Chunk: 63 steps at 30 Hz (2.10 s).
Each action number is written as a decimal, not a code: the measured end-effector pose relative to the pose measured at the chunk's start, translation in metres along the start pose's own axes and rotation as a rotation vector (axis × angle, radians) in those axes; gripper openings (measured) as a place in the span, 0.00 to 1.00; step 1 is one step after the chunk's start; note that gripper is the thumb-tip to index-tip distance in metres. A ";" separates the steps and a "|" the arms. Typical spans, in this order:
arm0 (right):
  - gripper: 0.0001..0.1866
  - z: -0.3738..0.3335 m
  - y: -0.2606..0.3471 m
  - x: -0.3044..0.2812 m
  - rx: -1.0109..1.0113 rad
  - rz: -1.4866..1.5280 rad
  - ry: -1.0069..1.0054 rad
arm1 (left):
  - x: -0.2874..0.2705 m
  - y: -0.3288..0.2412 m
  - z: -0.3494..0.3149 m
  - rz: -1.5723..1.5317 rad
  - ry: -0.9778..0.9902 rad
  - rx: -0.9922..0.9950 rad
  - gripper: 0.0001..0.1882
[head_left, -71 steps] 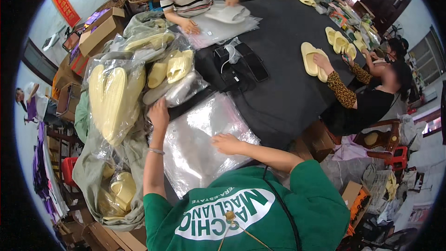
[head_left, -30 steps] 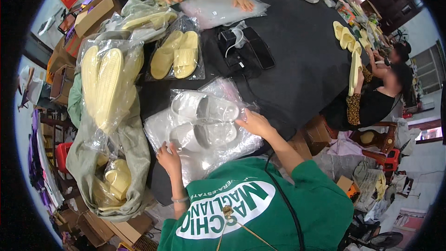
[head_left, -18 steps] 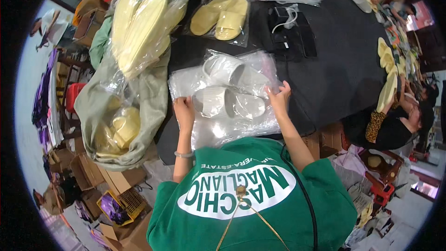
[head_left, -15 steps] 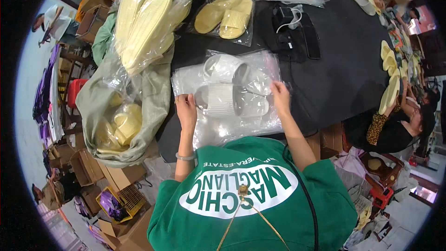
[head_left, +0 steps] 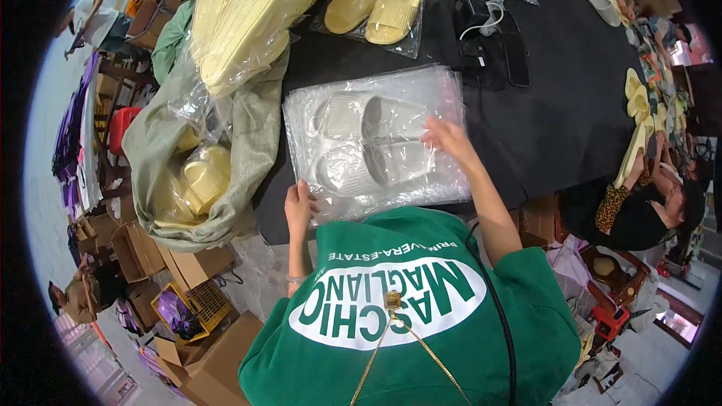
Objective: The person places pairs of yellow and black slippers into clear plastic bags on a table. They retrieve the slippers from a large green sack and arrange them inside the bags, occasionally adjusting the bags or the slippers. Other people are visible in the background performing similar tasks.
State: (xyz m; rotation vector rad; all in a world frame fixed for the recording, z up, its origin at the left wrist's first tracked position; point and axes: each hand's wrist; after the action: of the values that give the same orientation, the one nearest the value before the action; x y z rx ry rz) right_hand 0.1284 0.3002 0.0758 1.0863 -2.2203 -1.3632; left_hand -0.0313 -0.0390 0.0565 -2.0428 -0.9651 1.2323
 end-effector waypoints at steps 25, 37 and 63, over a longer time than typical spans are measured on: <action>0.12 -0.075 0.001 -0.068 -0.144 -0.588 0.291 | 0.007 0.019 -0.030 0.458 -0.198 0.150 0.20; 0.22 0.014 -0.021 -0.036 0.250 0.690 0.537 | 0.019 0.019 -0.009 0.433 -0.184 0.811 0.29; 0.11 0.026 0.007 0.016 -1.104 -1.072 0.174 | 0.042 0.029 -0.025 0.742 0.001 0.935 0.47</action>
State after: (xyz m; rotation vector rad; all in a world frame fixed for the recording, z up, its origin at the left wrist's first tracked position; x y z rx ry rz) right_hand 0.0992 0.3066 0.0670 1.7575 -0.3512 -2.2474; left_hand 0.0125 -0.0245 0.0242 -1.5961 0.4309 1.6045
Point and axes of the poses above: each hand's wrist, its own z-axis towards the middle knuckle, its own x-axis out of the palm, y = z × x, and after that the axes turned 11 degrees about -y, right-handed
